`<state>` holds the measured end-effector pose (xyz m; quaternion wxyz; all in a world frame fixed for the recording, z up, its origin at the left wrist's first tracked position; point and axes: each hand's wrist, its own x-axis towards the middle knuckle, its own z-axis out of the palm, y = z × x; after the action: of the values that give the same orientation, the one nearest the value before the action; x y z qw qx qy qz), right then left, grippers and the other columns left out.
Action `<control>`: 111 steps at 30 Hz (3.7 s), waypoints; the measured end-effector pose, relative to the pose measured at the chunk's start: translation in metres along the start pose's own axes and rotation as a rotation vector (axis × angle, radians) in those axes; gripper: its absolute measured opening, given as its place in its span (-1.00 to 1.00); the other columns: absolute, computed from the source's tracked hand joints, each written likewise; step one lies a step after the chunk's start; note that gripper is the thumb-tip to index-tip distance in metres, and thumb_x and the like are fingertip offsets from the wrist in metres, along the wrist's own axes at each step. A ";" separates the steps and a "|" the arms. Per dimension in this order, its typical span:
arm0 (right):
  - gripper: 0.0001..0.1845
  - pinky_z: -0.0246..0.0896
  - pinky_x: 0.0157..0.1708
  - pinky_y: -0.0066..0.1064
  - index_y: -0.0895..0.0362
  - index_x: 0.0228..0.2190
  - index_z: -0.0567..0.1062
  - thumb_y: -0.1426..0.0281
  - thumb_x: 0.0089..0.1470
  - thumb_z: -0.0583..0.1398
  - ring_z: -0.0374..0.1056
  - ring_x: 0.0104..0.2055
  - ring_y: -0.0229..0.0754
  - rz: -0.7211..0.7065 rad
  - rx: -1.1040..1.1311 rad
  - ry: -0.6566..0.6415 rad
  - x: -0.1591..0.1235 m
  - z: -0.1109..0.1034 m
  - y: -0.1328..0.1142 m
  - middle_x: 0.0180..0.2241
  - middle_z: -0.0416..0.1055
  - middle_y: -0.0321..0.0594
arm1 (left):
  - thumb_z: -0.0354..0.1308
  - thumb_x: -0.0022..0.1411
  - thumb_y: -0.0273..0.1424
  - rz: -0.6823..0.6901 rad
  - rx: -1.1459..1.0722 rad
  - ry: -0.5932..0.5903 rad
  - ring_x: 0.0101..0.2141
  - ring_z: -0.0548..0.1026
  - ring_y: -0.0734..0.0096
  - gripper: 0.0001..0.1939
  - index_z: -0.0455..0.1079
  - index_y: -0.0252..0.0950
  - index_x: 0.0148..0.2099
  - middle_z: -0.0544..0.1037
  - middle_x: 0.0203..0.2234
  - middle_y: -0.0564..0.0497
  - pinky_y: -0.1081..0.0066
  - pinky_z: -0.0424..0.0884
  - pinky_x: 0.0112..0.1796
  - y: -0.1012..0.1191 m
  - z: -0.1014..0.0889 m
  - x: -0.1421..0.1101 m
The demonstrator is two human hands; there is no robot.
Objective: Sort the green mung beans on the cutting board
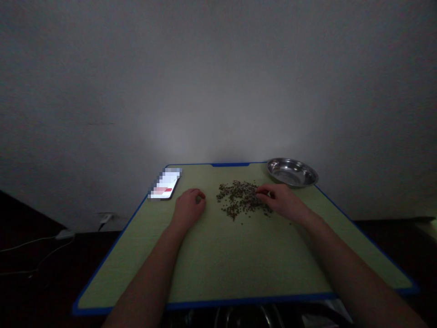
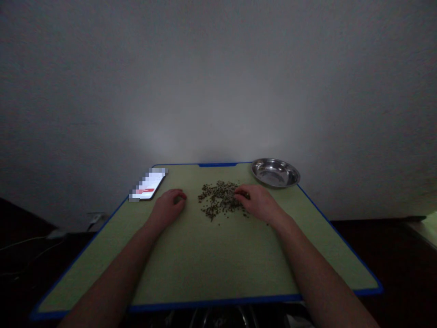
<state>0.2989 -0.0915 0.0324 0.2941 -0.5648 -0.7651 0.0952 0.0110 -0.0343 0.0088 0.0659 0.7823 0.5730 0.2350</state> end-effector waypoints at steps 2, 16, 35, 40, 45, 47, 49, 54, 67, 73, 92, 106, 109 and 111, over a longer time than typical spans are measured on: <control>-0.81 0.24 -0.41 -0.35 0.10 -0.29 0.56 0.37 0.10 0.15 0.40 -0.43 -0.16 0.011 0.016 0.015 0.001 0.002 -0.002 -0.36 0.56 -0.19 | -0.01 0.07 -0.43 0.004 0.001 -0.003 -0.08 0.44 0.23 -0.77 0.45 -0.28 -0.26 0.53 -0.15 -0.09 0.26 0.30 0.01 0.000 0.000 0.000; -0.87 0.27 -0.43 -0.37 0.11 -0.39 0.44 0.31 0.07 0.15 0.42 -0.44 -0.18 0.094 0.252 0.226 0.004 0.024 -0.016 -0.45 0.51 -0.21 | 0.00 0.07 -0.43 0.015 0.003 0.012 -0.10 0.44 0.24 -0.79 0.45 -0.26 -0.29 0.54 -0.19 -0.08 0.28 0.31 -0.01 0.002 0.000 -0.001; -0.91 0.13 -0.47 -0.40 0.09 -0.41 0.33 0.35 0.11 0.08 0.31 -0.51 -0.22 0.018 0.149 0.137 0.001 0.022 -0.013 -0.50 0.45 -0.28 | 0.00 0.06 -0.42 -0.004 0.001 0.006 -0.08 0.43 0.24 -0.77 0.46 -0.25 -0.28 0.53 -0.15 -0.07 0.25 0.29 0.01 0.000 0.001 0.001; -0.91 0.14 -0.46 -0.40 0.09 -0.40 0.34 0.36 0.11 0.08 0.32 -0.49 -0.22 0.024 0.161 0.115 0.000 0.021 -0.013 -0.49 0.45 -0.28 | -0.01 0.06 -0.42 0.007 -0.007 0.012 -0.09 0.44 0.24 -0.77 0.46 -0.25 -0.29 0.54 -0.16 -0.07 0.26 0.30 0.00 0.000 0.001 0.000; -0.93 0.15 -0.48 -0.42 0.09 -0.40 0.34 0.36 0.10 0.10 0.33 -0.50 -0.23 0.014 0.213 0.076 0.000 0.019 -0.015 -0.50 0.46 -0.28 | 0.00 0.06 -0.43 0.003 -0.012 0.009 -0.08 0.44 0.23 -0.78 0.46 -0.26 -0.28 0.53 -0.16 -0.08 0.25 0.29 0.01 0.000 0.001 0.000; -0.93 0.14 -0.50 -0.42 0.10 -0.40 0.35 0.36 0.10 0.10 0.32 -0.51 -0.23 0.017 0.215 0.084 0.000 0.018 -0.015 -0.50 0.46 -0.28 | 0.00 0.07 -0.42 -0.004 -0.011 0.007 -0.07 0.43 0.23 -0.78 0.46 -0.26 -0.28 0.53 -0.15 -0.07 0.25 0.29 0.02 0.001 0.000 -0.001; -0.92 0.14 -0.50 -0.42 0.10 -0.40 0.35 0.36 0.10 0.10 0.32 -0.52 -0.23 0.023 0.201 0.102 0.000 0.018 -0.014 -0.50 0.47 -0.28 | 0.00 0.07 -0.42 -0.004 -0.009 0.004 -0.07 0.43 0.23 -0.79 0.45 -0.26 -0.28 0.53 -0.15 -0.08 0.25 0.29 0.01 0.001 0.000 -0.001; -0.90 0.13 -0.49 -0.40 0.09 -0.40 0.35 0.34 0.10 0.10 0.31 -0.51 -0.22 0.025 0.180 0.107 0.001 0.020 -0.010 -0.50 0.47 -0.27 | 0.01 0.07 -0.43 0.006 -0.013 0.008 -0.06 0.43 0.23 -0.79 0.46 -0.27 -0.28 0.53 -0.15 -0.08 0.26 0.28 0.03 0.001 0.000 0.000; -0.88 0.13 -0.59 -0.42 0.10 -0.40 0.33 0.31 0.10 0.09 0.26 -0.61 -0.27 0.056 0.302 0.052 0.000 0.023 -0.013 -0.51 0.46 -0.25 | 0.00 0.07 -0.44 0.022 -0.008 0.012 -0.09 0.44 0.22 -0.78 0.46 -0.28 -0.28 0.54 -0.17 -0.09 0.25 0.30 0.01 0.000 0.001 0.000; -0.88 0.14 -0.59 -0.43 0.10 -0.38 0.33 0.30 0.11 0.10 0.28 -0.60 -0.27 0.058 0.294 0.070 -0.001 0.025 -0.011 -0.49 0.46 -0.24 | 0.00 0.07 -0.43 0.013 -0.010 0.010 -0.08 0.43 0.21 -0.78 0.46 -0.28 -0.28 0.53 -0.15 -0.09 0.23 0.29 0.02 0.000 0.001 0.000; -0.86 0.16 -0.56 -0.42 0.10 -0.37 0.33 0.29 0.11 0.10 0.31 -0.57 -0.26 0.059 0.307 0.081 0.000 0.026 -0.012 -0.48 0.46 -0.24 | 0.00 0.08 -0.43 0.012 0.000 -0.003 -0.08 0.44 0.21 -0.77 0.46 -0.28 -0.27 0.53 -0.16 -0.09 0.24 0.30 0.01 0.000 0.000 0.000; -0.87 0.14 -0.60 -0.45 0.10 -0.40 0.33 0.30 0.10 0.11 0.29 -0.60 -0.28 0.057 0.316 0.051 -0.001 0.023 -0.014 -0.53 0.42 -0.28 | 0.01 0.07 -0.42 0.000 0.007 -0.004 -0.07 0.44 0.22 -0.78 0.46 -0.26 -0.28 0.53 -0.17 -0.08 0.23 0.29 0.03 0.001 0.000 0.000; -0.88 0.15 -0.60 -0.46 0.10 -0.40 0.32 0.32 0.11 0.11 0.29 -0.61 -0.29 0.042 0.323 0.024 -0.002 0.023 -0.015 -0.53 0.42 -0.29 | 0.00 0.08 -0.42 0.003 0.008 -0.004 -0.07 0.44 0.22 -0.78 0.46 -0.26 -0.28 0.53 -0.17 -0.08 0.24 0.29 0.03 0.002 -0.001 0.000; -0.89 0.16 -0.60 -0.46 0.10 -0.39 0.32 0.32 0.11 0.11 0.29 -0.60 -0.29 0.036 0.345 0.010 -0.003 0.022 -0.016 -0.52 0.43 -0.28 | 0.00 0.08 -0.42 0.008 0.007 0.001 -0.07 0.43 0.22 -0.78 0.46 -0.26 -0.28 0.53 -0.16 -0.08 0.23 0.29 0.03 0.002 -0.001 -0.001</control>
<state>0.2742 -0.0952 0.0209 0.3886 -0.5200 -0.7258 0.2275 0.0120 -0.0358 0.0102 0.0619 0.7848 0.5708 0.2334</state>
